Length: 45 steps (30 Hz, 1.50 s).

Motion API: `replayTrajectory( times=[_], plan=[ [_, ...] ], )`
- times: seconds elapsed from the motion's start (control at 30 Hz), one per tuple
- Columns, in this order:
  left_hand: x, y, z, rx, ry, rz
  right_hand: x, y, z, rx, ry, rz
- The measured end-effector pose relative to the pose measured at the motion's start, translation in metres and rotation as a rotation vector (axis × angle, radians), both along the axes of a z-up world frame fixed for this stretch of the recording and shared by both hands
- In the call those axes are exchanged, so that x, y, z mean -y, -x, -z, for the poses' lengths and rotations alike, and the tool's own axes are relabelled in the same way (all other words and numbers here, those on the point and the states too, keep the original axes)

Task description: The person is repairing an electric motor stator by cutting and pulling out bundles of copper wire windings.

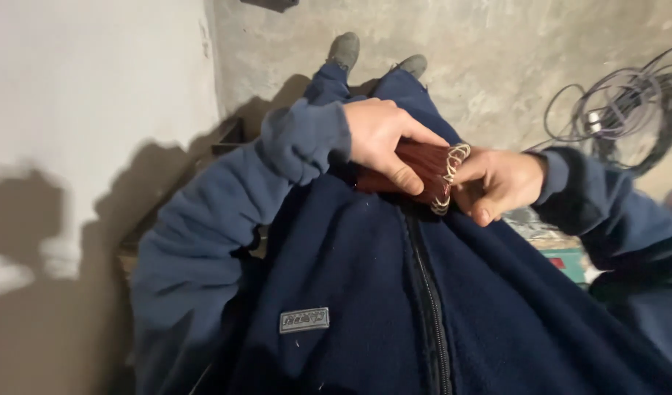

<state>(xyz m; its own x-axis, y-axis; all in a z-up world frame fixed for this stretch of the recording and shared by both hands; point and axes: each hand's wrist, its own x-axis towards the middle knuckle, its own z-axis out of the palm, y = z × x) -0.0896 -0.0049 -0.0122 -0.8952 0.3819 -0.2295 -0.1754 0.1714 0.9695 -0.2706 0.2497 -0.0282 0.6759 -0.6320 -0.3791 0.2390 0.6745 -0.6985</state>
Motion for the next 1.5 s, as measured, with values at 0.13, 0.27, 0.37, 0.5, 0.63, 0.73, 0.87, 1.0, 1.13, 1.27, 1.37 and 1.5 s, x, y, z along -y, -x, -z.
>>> replayTrajectory(
  times=[0.13,0.27,0.37,0.5,0.63,0.73,0.87,1.0,1.13,1.27,1.37,1.5],
  plan=[
    [0.000,0.017,0.007,0.076,-0.172,0.133,-0.017,-0.008,-0.009,-0.011,-0.061,0.042],
    [-0.001,0.032,0.002,0.045,-0.154,0.287,-0.042,-0.008,-0.012,0.091,-0.217,0.059],
    [0.001,0.040,0.000,0.054,-0.147,0.353,-0.031,-0.003,-0.022,0.124,-0.228,0.033],
    [-0.003,0.029,-0.011,0.038,-0.120,0.312,-0.032,-0.011,-0.027,0.188,-0.141,0.027],
    [0.003,0.028,-0.018,0.039,-0.151,0.309,-0.030,0.003,-0.016,0.177,-0.085,-0.081],
    [0.004,0.027,-0.022,-0.015,-0.018,0.291,-0.007,0.005,-0.033,0.059,-0.041,-0.101],
    [0.000,0.030,-0.027,-0.069,0.042,0.163,-0.016,0.000,-0.029,0.252,-0.321,-0.114],
    [0.006,0.027,-0.032,-0.055,0.102,0.083,-0.017,-0.024,-0.031,0.419,-0.341,0.085],
    [0.011,0.024,-0.032,-0.001,0.071,0.076,-0.012,-0.028,-0.043,0.214,-0.305,0.124],
    [0.012,0.027,-0.034,0.048,0.035,0.152,-0.010,-0.030,-0.043,0.096,-0.304,0.092],
    [0.015,0.017,-0.042,-0.007,0.088,0.123,0.001,-0.029,-0.043,0.026,-0.258,0.016],
    [0.007,-0.010,-0.064,-0.363,0.417,-0.169,0.021,-0.032,-0.048,-0.002,-0.125,-0.005]
  ],
)
